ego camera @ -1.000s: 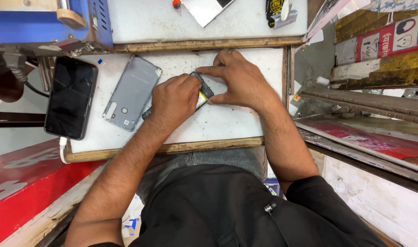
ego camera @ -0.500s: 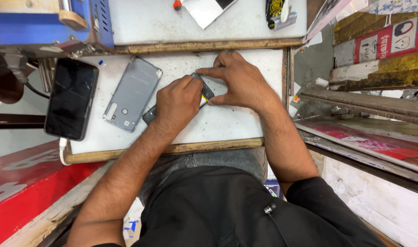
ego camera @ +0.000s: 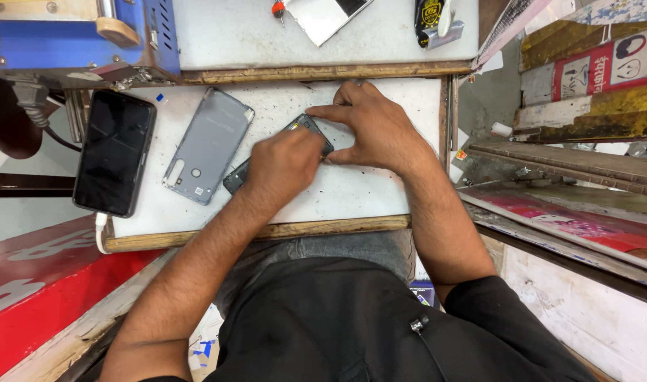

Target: The person removes the back cover of a smartphone, then uses a small metal tool to pry and separate the battery from the phone chassis. The back cover is set aside while the battery is carefully lifted and detached from internal connectors.

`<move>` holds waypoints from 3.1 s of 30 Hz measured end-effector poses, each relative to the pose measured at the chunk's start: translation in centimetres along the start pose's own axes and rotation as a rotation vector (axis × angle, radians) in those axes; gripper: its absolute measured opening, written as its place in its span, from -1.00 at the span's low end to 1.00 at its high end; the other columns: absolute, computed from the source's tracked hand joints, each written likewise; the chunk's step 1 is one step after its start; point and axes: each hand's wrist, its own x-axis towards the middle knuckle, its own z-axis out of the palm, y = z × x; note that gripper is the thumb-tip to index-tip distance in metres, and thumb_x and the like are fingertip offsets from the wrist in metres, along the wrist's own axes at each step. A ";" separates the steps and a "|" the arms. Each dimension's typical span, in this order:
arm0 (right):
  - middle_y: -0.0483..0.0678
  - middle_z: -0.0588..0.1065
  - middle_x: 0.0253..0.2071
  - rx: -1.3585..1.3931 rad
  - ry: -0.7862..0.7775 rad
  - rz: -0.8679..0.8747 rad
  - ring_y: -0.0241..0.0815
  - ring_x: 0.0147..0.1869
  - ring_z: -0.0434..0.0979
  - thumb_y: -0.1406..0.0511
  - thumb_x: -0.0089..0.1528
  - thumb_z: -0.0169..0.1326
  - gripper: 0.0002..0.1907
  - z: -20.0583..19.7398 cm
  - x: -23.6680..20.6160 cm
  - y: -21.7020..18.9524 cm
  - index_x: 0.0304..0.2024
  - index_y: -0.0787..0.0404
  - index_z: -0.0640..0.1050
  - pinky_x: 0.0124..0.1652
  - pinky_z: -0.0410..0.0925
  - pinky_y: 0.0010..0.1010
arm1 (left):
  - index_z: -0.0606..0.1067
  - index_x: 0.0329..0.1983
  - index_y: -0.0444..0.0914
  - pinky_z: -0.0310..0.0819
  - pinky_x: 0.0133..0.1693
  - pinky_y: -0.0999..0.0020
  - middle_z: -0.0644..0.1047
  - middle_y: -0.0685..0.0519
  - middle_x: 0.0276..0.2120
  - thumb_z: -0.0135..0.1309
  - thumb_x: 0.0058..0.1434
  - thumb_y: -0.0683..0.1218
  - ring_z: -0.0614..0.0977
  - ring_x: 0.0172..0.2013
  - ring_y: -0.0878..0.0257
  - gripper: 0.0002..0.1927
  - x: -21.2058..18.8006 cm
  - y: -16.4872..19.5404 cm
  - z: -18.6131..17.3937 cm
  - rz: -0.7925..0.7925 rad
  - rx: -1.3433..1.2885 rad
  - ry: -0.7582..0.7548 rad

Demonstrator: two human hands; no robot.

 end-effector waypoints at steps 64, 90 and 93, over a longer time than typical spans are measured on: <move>-0.07 0.47 -0.08 0.033 0.007 -0.011 -0.04 0.04 0.43 0.13 -0.22 0.54 -0.13 -0.1 -0.1 0.2 0.20 -0.15 0.60 -0.09 0.44 -0.22 | 0.52 -0.31 -0.25 0.55 -0.38 0.17 0.56 0.00 -0.41 0.19 0.20 -0.23 0.65 -0.41 0.04 -0.93 -0.1 -0.3 -0.2 -0.121 -0.052 0.026; -0.07 0.47 -0.09 0.025 0.008 0.007 -0.06 0.01 0.43 0.10 -0.26 0.55 -0.12 0.0 0.1 0.2 0.16 -0.16 0.61 -0.11 0.44 -0.23 | 0.53 -0.30 -0.26 0.56 -0.40 0.21 0.55 0.00 -0.45 0.19 0.25 -0.23 0.65 -0.45 0.06 -0.95 0.0 -0.2 -0.2 -0.108 -0.076 0.014; -0.08 0.47 -0.09 0.024 0.002 0.019 -0.07 0.02 0.43 0.13 -0.26 0.54 -0.11 0.1 0.1 0.3 0.17 -0.17 0.61 -0.11 0.45 -0.24 | 0.53 -0.35 -0.24 0.55 -0.42 0.20 0.53 0.01 -0.48 0.21 0.23 -0.21 0.65 -0.46 0.08 -0.93 0.0 0.0 -0.4 -0.039 -0.072 -0.024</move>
